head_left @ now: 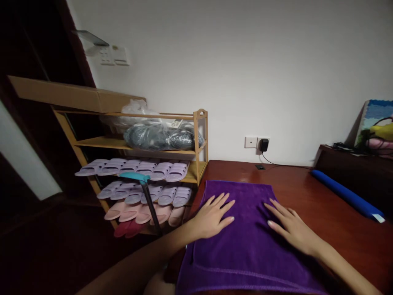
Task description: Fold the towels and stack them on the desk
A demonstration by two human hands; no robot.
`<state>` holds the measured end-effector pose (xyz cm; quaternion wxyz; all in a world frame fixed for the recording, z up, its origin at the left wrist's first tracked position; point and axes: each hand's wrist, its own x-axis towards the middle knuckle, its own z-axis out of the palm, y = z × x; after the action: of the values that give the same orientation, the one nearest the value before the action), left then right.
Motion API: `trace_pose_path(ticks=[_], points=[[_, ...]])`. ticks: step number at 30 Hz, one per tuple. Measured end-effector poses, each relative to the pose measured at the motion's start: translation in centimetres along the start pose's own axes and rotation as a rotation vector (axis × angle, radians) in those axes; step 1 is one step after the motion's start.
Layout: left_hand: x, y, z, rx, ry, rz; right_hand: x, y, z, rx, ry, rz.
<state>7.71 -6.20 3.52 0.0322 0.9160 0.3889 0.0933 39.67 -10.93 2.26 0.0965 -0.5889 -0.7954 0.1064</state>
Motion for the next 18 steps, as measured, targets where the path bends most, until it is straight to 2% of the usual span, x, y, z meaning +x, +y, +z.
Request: trace_pose_path(ticks=[2,4,8,10,13,16,18], points=[[1.8,0.3,0.9,-0.011,-0.004,-0.025,2.8,-0.7,0.3,0.023,0.026,0.031],[3.0,0.0,1.9,-0.016,-0.063,-0.068,4.9,-0.8,1.5,0.023,-0.001,0.056],[3.4,-0.9,2.6,-0.012,-0.123,-0.074,6.1,0.1,3.7,-0.047,0.002,0.052],[2.8,-0.6,2.3,-0.006,-0.106,-0.083,5.4,0.1,3.9,-0.054,0.039,0.071],[0.7,1.0,1.6,-0.029,-0.059,-0.038,3.0,-0.9,3.4,-0.033,0.074,0.065],[-2.0,2.9,1.2,-0.099,-0.091,0.085,0.0,-2.3,3.2,0.010,0.018,-0.054],[-3.3,3.6,0.9,-0.120,-0.131,0.111,-1.6,-3.0,3.2,0.029,-0.021,-0.119]])
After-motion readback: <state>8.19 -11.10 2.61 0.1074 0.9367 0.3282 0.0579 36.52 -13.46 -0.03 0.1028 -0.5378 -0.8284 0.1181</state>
